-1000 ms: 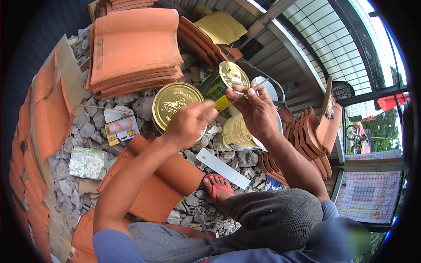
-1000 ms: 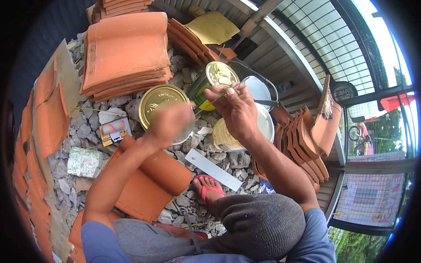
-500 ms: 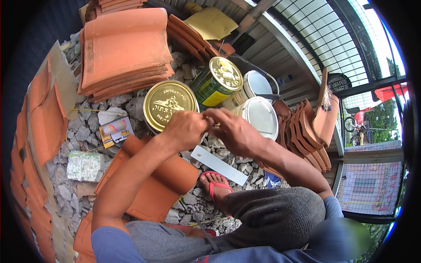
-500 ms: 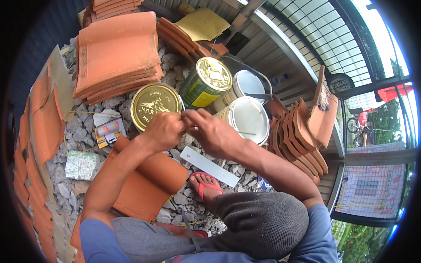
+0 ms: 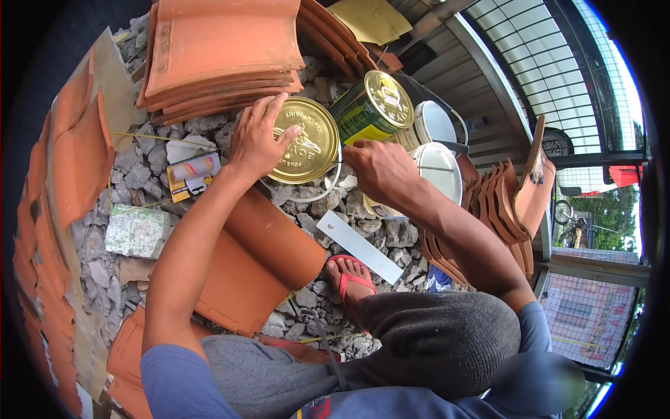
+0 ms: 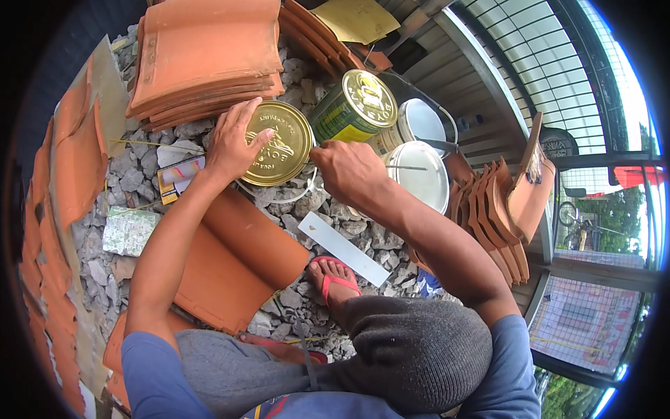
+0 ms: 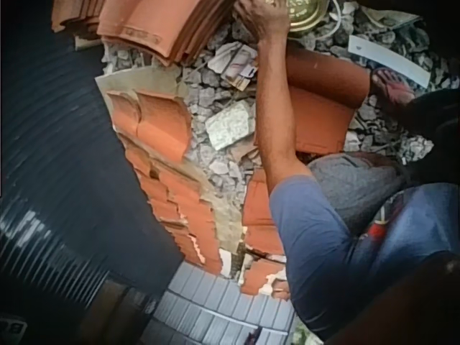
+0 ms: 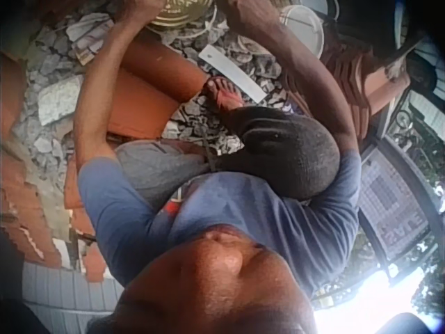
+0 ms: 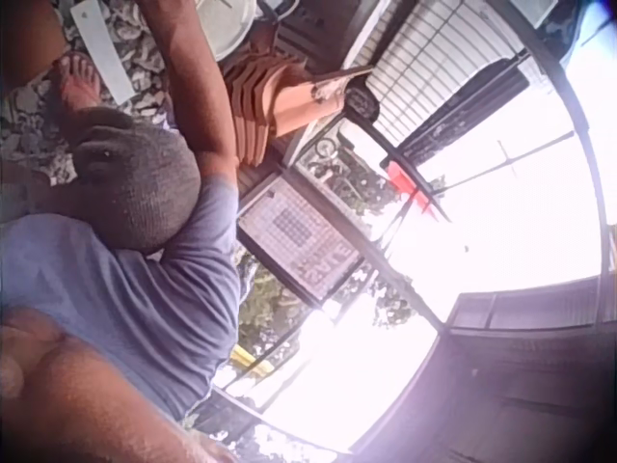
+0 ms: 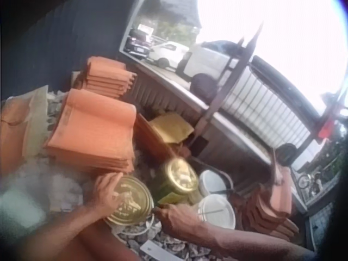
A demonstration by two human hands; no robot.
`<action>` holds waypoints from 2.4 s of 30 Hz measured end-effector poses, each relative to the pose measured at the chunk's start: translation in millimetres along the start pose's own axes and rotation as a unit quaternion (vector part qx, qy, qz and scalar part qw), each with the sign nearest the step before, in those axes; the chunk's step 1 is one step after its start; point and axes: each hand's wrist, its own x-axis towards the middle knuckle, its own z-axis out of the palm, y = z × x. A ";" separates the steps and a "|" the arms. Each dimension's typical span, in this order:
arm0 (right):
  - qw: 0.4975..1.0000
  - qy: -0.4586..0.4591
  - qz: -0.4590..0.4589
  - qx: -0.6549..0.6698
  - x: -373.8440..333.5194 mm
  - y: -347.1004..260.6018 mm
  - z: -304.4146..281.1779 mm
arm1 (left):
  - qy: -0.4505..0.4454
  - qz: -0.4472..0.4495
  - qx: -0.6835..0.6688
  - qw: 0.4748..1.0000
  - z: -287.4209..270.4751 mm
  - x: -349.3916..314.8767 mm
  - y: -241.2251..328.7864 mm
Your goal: The person opens paint cans using a metal strip and a tool, smears paint onto a roof tile, and pours liquid from a can into a bucket.
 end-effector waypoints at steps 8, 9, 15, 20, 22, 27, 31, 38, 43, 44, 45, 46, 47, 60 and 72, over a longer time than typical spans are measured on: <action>0.994 -0.083 0.023 -0.062 22.3 -19.6 -22.1 | 0.000 -0.003 -0.052 0.999 1.2 0.9 -5.2; 0.996 -0.060 0.009 -0.071 24.8 -20.4 -19.1 | 0.005 0.002 -0.049 0.999 2.0 0.5 -5.6; 0.987 -0.083 -0.024 -0.136 44.6 -40.1 -25.9 | 0.004 -0.010 -0.059 0.998 3.9 -3.3 -10.5; 0.947 -0.117 -0.197 -0.227 46.7 -33.4 -27.2 | 0.026 -0.007 -0.062 0.998 6.7 -0.6 -5.6; 0.946 -0.106 -0.206 -0.225 41.6 -26.7 -19.5 | 0.032 -0.012 -0.074 0.997 7.6 -2.5 -6.8; 0.997 0.017 -0.039 -0.060 5.5 -25.4 9.6 | 0.063 -0.006 -0.070 0.996 11.2 -5.1 -10.8; 0.996 0.086 0.010 -0.003 -8.0 -25.6 28.0 | 0.075 0.000 -0.078 0.994 11.4 -3.5 -8.9; 0.984 -0.112 -0.055 -0.123 41.6 -33.5 -18.3 | 0.051 -0.001 -0.082 0.995 10.6 -1.4 -7.3; 0.999 0.010 0.031 0.022 5.0 -25.2 19.3 | 0.063 -0.008 -0.069 0.996 7.5 -4.0 -7.5; 0.996 0.062 0.045 0.046 -2.0 -24.5 27.7 | 0.057 -0.008 -0.068 0.996 7.5 -2.6 -5.6; 0.993 0.082 0.060 0.067 -8.3 -23.2 34.3 | 0.062 -0.002 -0.073 0.995 7.4 -1.5 -3.6; 0.987 0.105 0.078 0.089 -11.8 -21.0 41.5 | 0.065 0.003 -0.072 0.995 6.9 2.2 -1.9; 0.987 0.107 0.081 0.090 -14.3 -21.0 53.3 | 0.060 -0.002 -0.072 0.996 6.9 1.6 -0.8; 0.995 -0.082 0.013 -0.058 27.9 -23.2 -7.0 | 0.067 -0.003 -0.066 0.996 11.3 -0.6 -3.4; 0.988 0.071 0.076 0.118 -7.8 -12.2 39.3 | 0.076 -0.007 -0.074 0.994 16.0 1.3 -3.4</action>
